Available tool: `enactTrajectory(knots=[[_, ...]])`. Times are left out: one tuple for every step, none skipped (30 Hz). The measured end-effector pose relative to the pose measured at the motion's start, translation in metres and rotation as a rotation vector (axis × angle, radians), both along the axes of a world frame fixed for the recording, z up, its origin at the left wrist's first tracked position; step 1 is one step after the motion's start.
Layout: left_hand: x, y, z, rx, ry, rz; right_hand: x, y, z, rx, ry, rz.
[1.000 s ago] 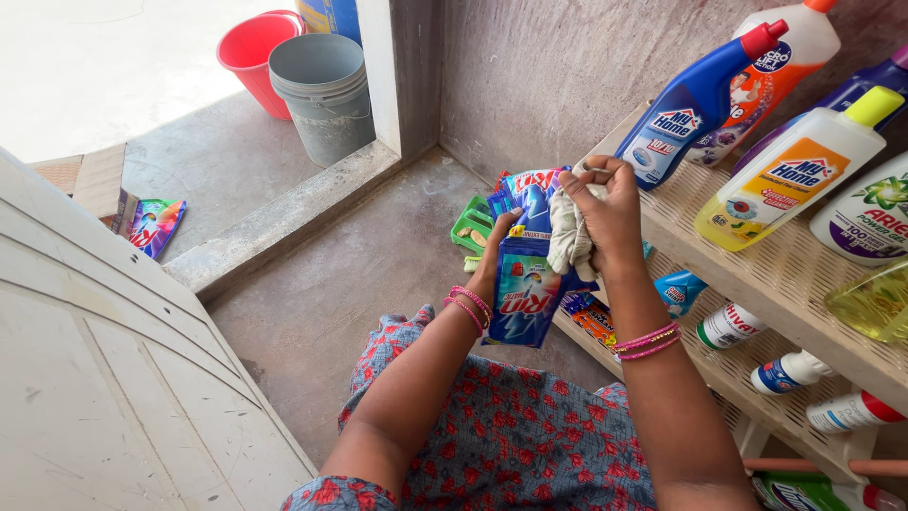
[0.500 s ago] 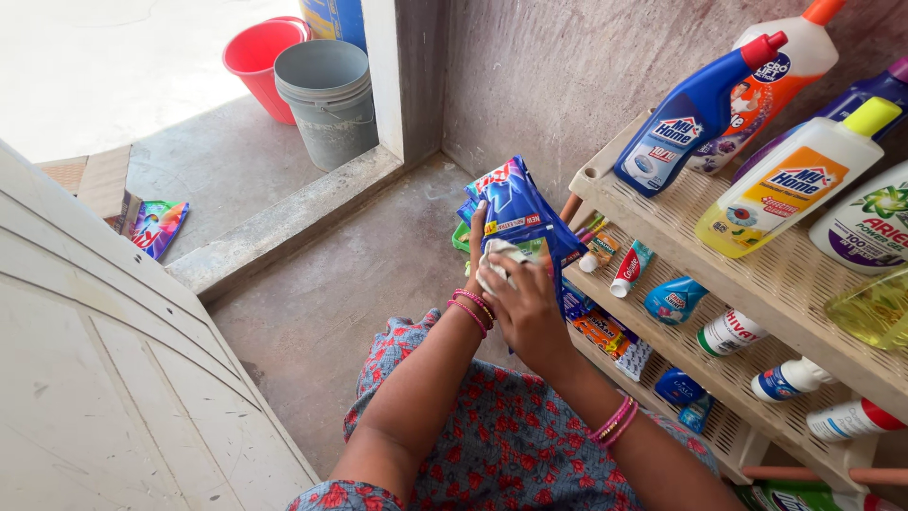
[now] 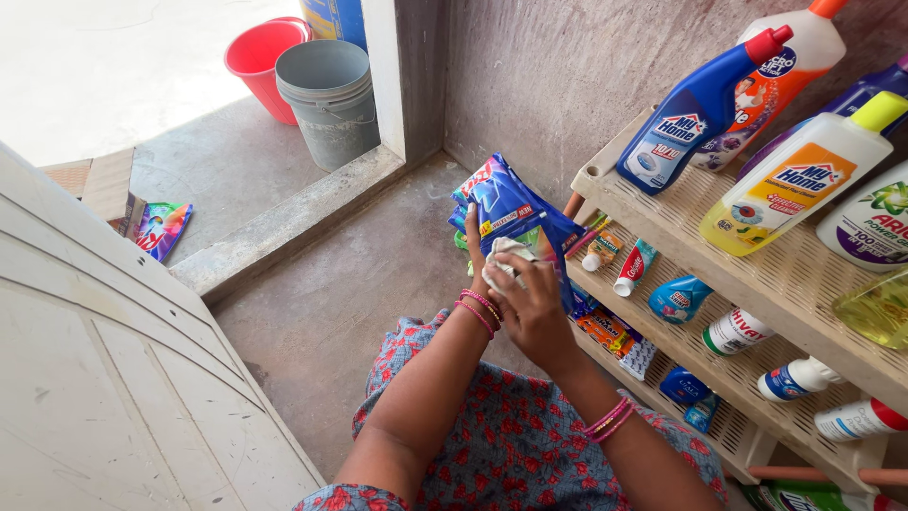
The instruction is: The person sits on the floor of a wash area and wipes Rin detergent packets one at a time with a cloth, then stacks the wiped packets on the floor next to a shelf of cleaning supplies.
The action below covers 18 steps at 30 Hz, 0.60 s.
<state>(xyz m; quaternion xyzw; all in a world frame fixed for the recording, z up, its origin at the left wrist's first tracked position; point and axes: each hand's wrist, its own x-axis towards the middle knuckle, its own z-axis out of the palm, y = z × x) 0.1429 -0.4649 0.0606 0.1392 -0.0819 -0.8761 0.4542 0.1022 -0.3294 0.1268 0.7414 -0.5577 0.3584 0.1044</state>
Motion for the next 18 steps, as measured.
enactTrajectory(knots=[[-0.001,-0.003,-0.001,0.064,0.037,-0.001,-0.004,-0.002,-0.001,-0.02,-0.043,-0.05],[-0.004,-0.004,-0.001,0.078,0.071,0.008,-0.012,-0.004,0.002,-0.038,-0.086,-0.101],[-0.008,-0.005,-0.002,0.092,0.104,0.015,-0.019,-0.007,0.003,-0.056,-0.13,-0.155],[-0.011,-0.006,-0.002,0.103,0.139,0.02,-0.025,-0.009,0.004,-0.075,-0.198,-0.175],[-0.013,-0.007,-0.003,0.126,0.135,0.04,-0.028,-0.01,0.004,-0.097,-0.265,-0.194],[-0.014,-0.009,-0.005,0.147,0.131,0.058,-0.03,-0.011,0.004,-0.12,-0.333,-0.214],[-0.016,-0.012,-0.007,0.169,0.125,0.074,-0.029,-0.011,0.001,-0.102,-0.31,-0.171],[-0.017,-0.016,-0.009,0.178,0.122,0.112,-0.026,-0.01,-0.002,-0.084,-0.288,-0.128],[-0.016,-0.021,-0.011,0.188,0.119,0.151,-0.023,-0.009,-0.006,-0.063,-0.265,-0.085],[-0.016,-0.023,-0.013,0.2,0.114,0.192,-0.021,-0.008,-0.01,-0.036,-0.235,-0.063],[-0.016,-0.024,-0.015,0.197,0.123,0.182,-0.021,-0.009,-0.014,-0.009,-0.206,-0.041],[-0.016,-0.024,-0.015,0.192,0.131,0.171,-0.023,-0.01,-0.016,0.017,-0.178,-0.019],[-0.015,-0.025,-0.014,0.184,0.141,0.162,-0.027,-0.013,-0.018,-0.009,-0.274,-0.054],[-0.015,-0.024,-0.012,0.202,0.148,0.149,-0.034,-0.017,-0.019,-0.035,-0.368,-0.086],[-0.015,-0.022,-0.008,0.221,0.157,0.137,-0.041,-0.022,-0.019,-0.06,-0.462,-0.118],[-0.014,-0.019,-0.003,0.24,0.168,0.124,-0.048,-0.025,-0.02,-0.076,-0.532,-0.151],[-0.013,-0.018,0.002,0.226,0.185,0.129,-0.053,-0.028,-0.021,-0.091,-0.602,-0.186],[-0.011,-0.016,0.006,0.213,0.202,0.132,-0.057,-0.029,-0.022,-0.104,-0.672,-0.222]])
